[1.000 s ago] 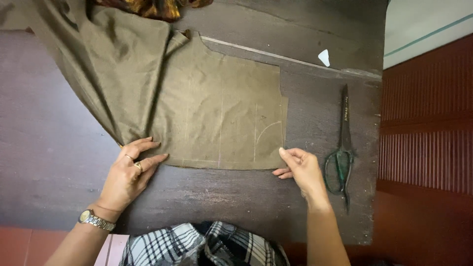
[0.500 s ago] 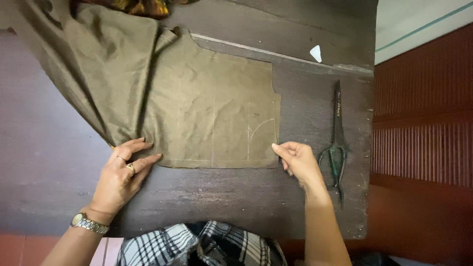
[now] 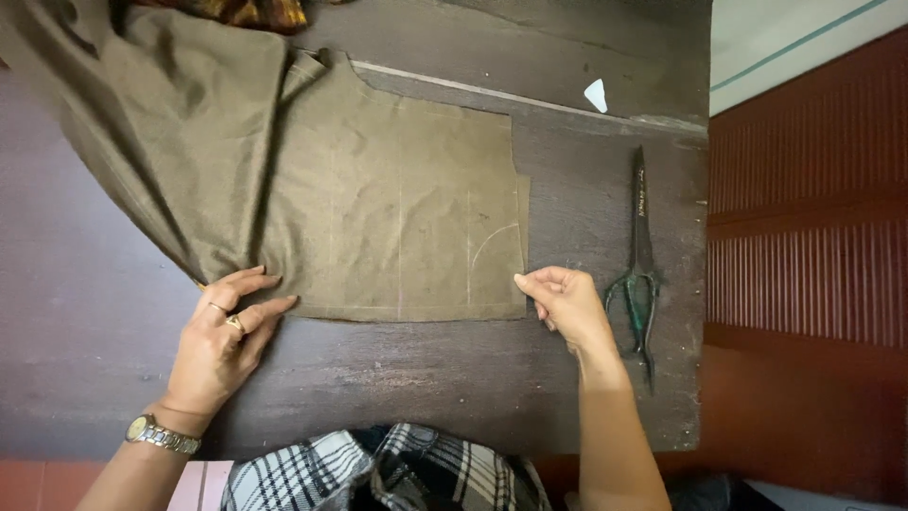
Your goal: Smoothing and aligning fabric pieces on a wooden table according to chalk patterns in preparation for garment construction.
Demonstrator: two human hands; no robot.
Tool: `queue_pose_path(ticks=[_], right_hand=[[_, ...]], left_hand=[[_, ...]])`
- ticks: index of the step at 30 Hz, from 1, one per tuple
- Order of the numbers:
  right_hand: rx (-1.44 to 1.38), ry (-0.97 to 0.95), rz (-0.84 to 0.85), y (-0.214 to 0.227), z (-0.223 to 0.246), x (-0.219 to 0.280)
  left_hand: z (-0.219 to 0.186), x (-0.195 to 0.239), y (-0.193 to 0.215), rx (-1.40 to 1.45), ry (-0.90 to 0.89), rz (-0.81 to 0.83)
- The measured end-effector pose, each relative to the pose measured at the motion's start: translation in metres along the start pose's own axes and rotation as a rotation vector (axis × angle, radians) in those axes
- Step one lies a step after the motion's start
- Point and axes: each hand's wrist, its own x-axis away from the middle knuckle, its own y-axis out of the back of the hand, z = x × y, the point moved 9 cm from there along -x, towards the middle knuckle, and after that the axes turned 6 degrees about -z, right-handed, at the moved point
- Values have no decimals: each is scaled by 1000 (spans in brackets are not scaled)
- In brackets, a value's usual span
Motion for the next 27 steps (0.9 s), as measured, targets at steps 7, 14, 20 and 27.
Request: queue_pose_path(ticks=[7, 14, 20, 27], right_hand=[[1, 17, -1, -1, 4, 1], [-15, 18, -13, -3, 6, 4], [-30, 23, -9, -4, 3, 2], [6, 41, -21, -5, 15, 0]], left_hand=[[1, 0, 0, 14, 0, -3], [-1, -1, 1, 21, 16, -11], [-1, -1, 1, 1, 15, -5], [-7, -1, 5, -39, -18, 38]])
